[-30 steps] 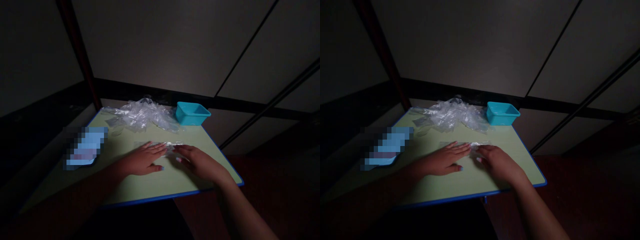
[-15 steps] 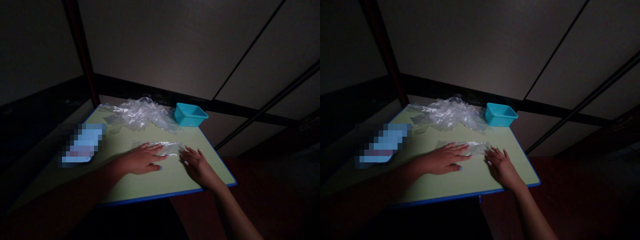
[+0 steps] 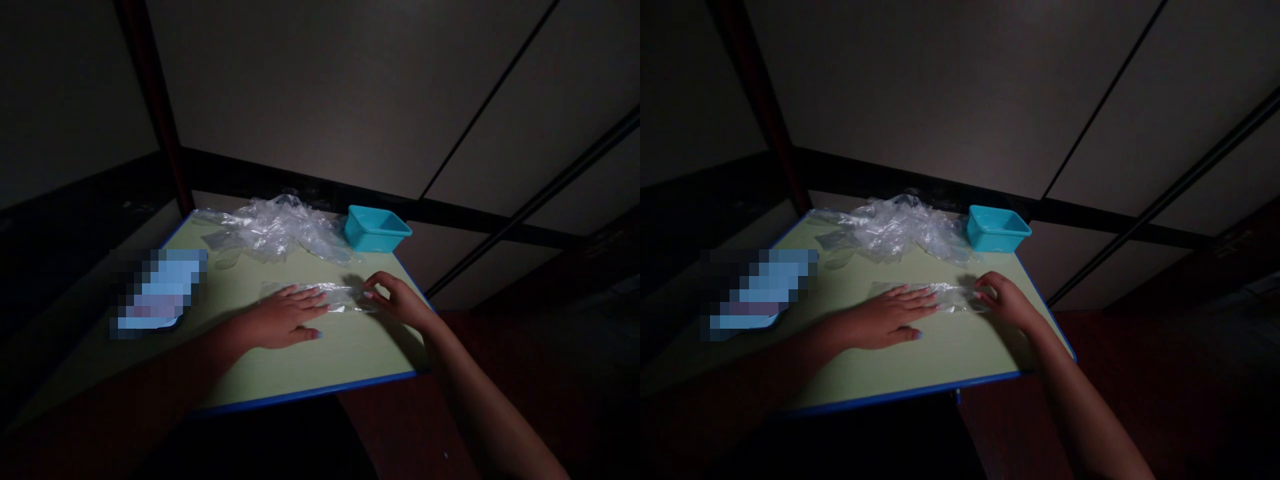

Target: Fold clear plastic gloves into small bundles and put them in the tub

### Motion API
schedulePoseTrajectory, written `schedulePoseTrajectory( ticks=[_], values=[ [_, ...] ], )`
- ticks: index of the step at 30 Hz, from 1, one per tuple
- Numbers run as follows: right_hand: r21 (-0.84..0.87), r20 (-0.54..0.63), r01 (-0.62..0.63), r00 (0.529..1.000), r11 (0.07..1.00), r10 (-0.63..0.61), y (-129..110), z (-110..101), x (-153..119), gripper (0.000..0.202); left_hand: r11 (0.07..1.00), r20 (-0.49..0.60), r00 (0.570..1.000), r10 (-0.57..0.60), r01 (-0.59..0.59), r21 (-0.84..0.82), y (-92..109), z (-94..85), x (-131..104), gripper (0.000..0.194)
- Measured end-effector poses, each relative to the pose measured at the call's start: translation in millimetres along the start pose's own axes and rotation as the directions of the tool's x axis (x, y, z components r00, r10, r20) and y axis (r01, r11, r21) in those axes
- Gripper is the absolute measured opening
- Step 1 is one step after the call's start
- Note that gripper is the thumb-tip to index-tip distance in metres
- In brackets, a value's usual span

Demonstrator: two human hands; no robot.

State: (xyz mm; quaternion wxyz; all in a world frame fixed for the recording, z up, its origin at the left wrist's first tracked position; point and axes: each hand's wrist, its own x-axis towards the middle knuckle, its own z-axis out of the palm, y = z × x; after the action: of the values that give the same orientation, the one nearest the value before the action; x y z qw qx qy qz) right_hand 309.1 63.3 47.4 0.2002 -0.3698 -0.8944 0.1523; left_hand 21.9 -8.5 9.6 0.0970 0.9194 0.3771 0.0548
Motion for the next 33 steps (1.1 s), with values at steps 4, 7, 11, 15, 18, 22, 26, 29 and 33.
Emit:
schedulePoseTrajectory(
  ticks=[4,7,11,15,18,22,26,29,33],
  values=[
    [-0.068,0.167,0.022,0.986,0.997,-0.01,13,2,38,0.037,1.0,0.004,1.0,-0.004,0.004,0.003,1,-0.3,0,0.058],
    [-0.112,0.259,0.039,0.966,0.993,-0.009,17,10,57,0.041,1.0,0.002,1.0,-0.015,0.015,0.006,1,-0.6,0,0.057],
    [-0.09,0.26,0.085,0.964,0.992,-0.059,23,18,65,0.022,0.999,0.024,0.999,-0.034,0.034,0.004,3,-2.3,1,0.058],
    [0.068,0.252,0.072,0.964,0.995,-0.087,32,22,63,0.016,0.999,0.018,0.999,-0.034,0.034,-0.006,3,-2.4,0,0.057],
    [0.213,0.245,-0.046,0.97,0.976,-0.007,35,26,61,0.017,1.0,0.01,1.0,-0.024,0.024,-0.012,1,-1.1,-1,0.057],
    [0.292,0.27,-0.117,0.962,0.949,0.035,32,29,58,0.022,0.999,0.013,1.0,-0.026,0.026,-0.021,0,0.3,-1,0.057],
    [0.246,0.285,-0.101,0.958,0.964,0.028,29,28,56,0.014,0.999,-0.007,1.0,-0.018,0.018,-0.027,-1,1.1,-2,0.055],
    [0.31,0.236,-0.059,0.971,0.949,-0.017,27,28,55,0.009,1.0,-0.013,1.0,-0.015,0.015,-0.026,-2,1.5,-2,0.054],
    [0.377,0.219,-0.039,0.975,0.925,-0.048,24,27,54,0.007,1.0,-0.021,1.0,-0.009,0.009,-0.022,-3,2.8,-1,0.053]
  ],
)
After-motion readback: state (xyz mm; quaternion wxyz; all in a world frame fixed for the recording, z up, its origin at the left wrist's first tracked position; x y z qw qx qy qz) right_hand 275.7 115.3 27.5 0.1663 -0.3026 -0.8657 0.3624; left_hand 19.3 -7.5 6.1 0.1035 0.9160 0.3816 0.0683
